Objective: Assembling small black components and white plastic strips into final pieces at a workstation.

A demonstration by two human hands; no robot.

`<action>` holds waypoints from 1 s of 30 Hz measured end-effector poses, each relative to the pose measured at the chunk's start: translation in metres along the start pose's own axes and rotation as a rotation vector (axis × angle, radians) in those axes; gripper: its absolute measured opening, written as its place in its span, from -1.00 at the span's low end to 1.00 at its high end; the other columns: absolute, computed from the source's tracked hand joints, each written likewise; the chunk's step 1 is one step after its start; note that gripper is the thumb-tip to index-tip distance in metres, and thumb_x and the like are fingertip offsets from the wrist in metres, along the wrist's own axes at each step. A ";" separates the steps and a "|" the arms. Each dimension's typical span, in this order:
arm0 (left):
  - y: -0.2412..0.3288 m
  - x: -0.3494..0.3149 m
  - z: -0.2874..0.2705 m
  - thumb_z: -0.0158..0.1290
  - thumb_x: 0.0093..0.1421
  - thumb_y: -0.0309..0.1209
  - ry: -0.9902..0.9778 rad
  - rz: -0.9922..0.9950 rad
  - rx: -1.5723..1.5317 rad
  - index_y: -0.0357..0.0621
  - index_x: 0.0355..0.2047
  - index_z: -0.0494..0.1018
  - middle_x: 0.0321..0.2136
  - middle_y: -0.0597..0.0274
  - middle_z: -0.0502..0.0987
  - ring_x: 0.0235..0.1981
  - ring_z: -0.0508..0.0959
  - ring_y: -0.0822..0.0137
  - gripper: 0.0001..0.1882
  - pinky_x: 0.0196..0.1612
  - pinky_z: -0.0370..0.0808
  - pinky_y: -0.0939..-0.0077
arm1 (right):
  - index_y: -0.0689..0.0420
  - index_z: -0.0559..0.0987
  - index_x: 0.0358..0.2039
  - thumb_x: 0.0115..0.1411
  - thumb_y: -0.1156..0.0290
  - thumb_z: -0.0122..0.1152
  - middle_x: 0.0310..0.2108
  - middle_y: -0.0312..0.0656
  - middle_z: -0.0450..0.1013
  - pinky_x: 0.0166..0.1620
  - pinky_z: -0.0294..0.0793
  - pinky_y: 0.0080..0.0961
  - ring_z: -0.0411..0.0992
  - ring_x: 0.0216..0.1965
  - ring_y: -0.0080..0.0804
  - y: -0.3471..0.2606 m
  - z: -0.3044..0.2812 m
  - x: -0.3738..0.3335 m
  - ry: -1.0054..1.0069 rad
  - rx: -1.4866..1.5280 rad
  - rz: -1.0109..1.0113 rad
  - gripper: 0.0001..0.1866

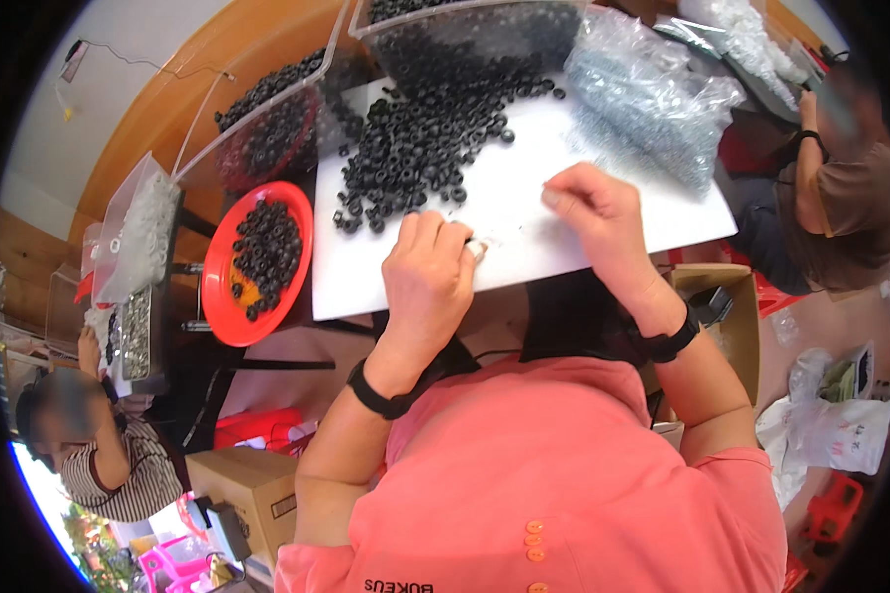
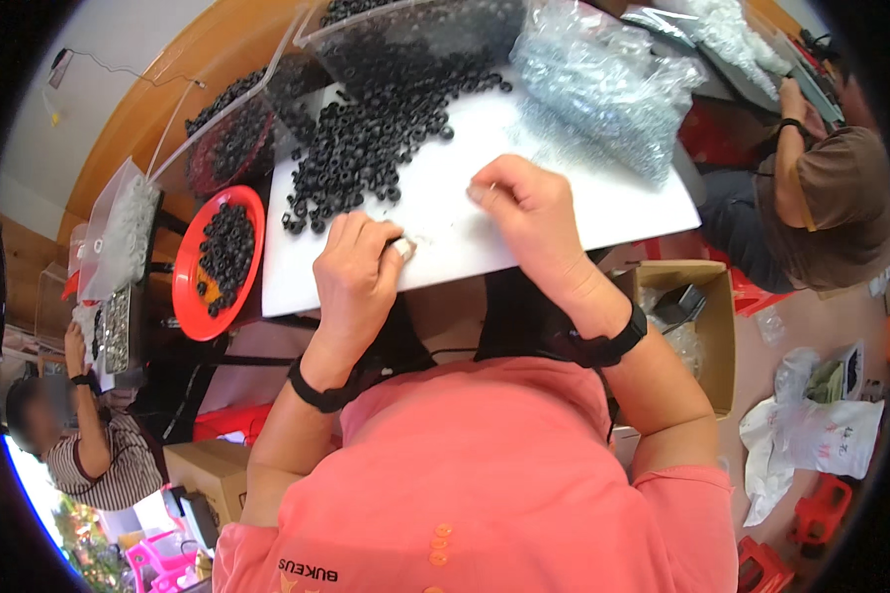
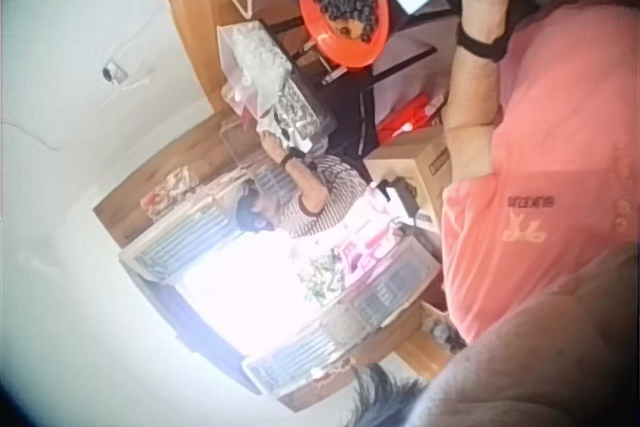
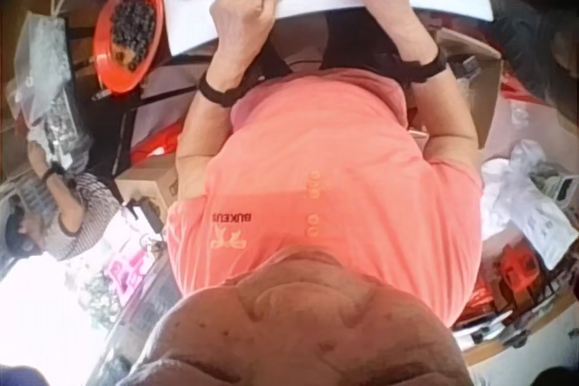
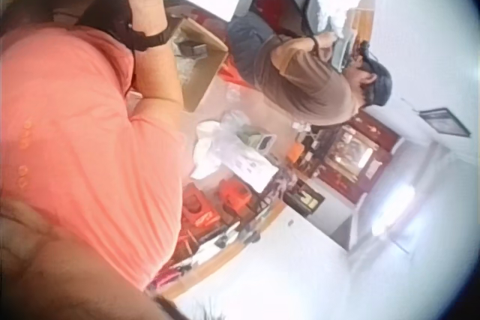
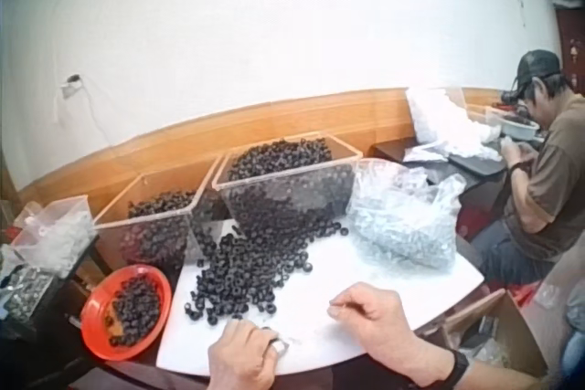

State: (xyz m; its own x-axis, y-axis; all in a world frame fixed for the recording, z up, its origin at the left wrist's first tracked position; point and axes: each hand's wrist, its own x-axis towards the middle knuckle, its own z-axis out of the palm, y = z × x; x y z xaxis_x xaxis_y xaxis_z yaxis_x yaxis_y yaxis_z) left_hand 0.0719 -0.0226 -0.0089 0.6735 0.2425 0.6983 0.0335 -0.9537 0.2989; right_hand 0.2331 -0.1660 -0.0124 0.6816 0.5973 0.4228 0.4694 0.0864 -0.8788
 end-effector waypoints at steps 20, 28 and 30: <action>-0.016 -0.015 -0.012 0.11 -0.11 -0.71 0.095 -0.085 -0.042 -0.20 -0.36 0.55 -0.41 0.17 0.40 -0.33 0.45 0.14 -0.74 -0.32 0.43 0.28 | 0.04 0.59 -0.10 0.12 0.47 0.22 -0.18 -0.13 0.46 -0.17 0.49 -0.14 0.53 -0.23 -0.03 -0.004 -0.009 0.053 -0.119 -1.119 -0.169 -0.70; -0.018 -0.018 -0.008 0.14 -0.12 -0.70 0.137 -0.090 -0.041 -0.19 -0.36 0.53 -0.40 0.18 0.40 -0.32 0.45 0.13 -0.73 -0.32 0.43 0.28 | 0.08 0.64 -0.25 0.08 0.42 0.28 -0.28 -0.12 0.56 -0.20 0.52 -0.16 0.56 -0.25 -0.04 -0.016 -0.005 0.045 -0.216 -1.285 -0.090 -0.81; -0.018 -0.018 -0.006 0.14 -0.12 -0.70 0.137 -0.091 -0.033 -0.19 -0.36 0.53 -0.40 0.18 0.41 -0.32 0.45 0.13 -0.74 -0.31 0.42 0.28 | 0.09 0.63 -0.27 0.07 0.44 0.27 -0.33 -0.11 0.55 -0.24 0.52 -0.15 0.55 -0.30 -0.02 -0.009 0.005 0.048 -0.218 -1.199 -0.210 -0.82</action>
State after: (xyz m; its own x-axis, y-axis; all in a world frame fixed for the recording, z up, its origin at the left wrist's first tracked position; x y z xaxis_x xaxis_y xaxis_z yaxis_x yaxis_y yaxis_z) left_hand 0.0546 -0.0088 -0.0226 0.5615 0.3515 0.7491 0.0640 -0.9210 0.3842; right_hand 0.2588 -0.1345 0.0151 0.4775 0.7901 0.3844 0.8541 -0.5200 0.0077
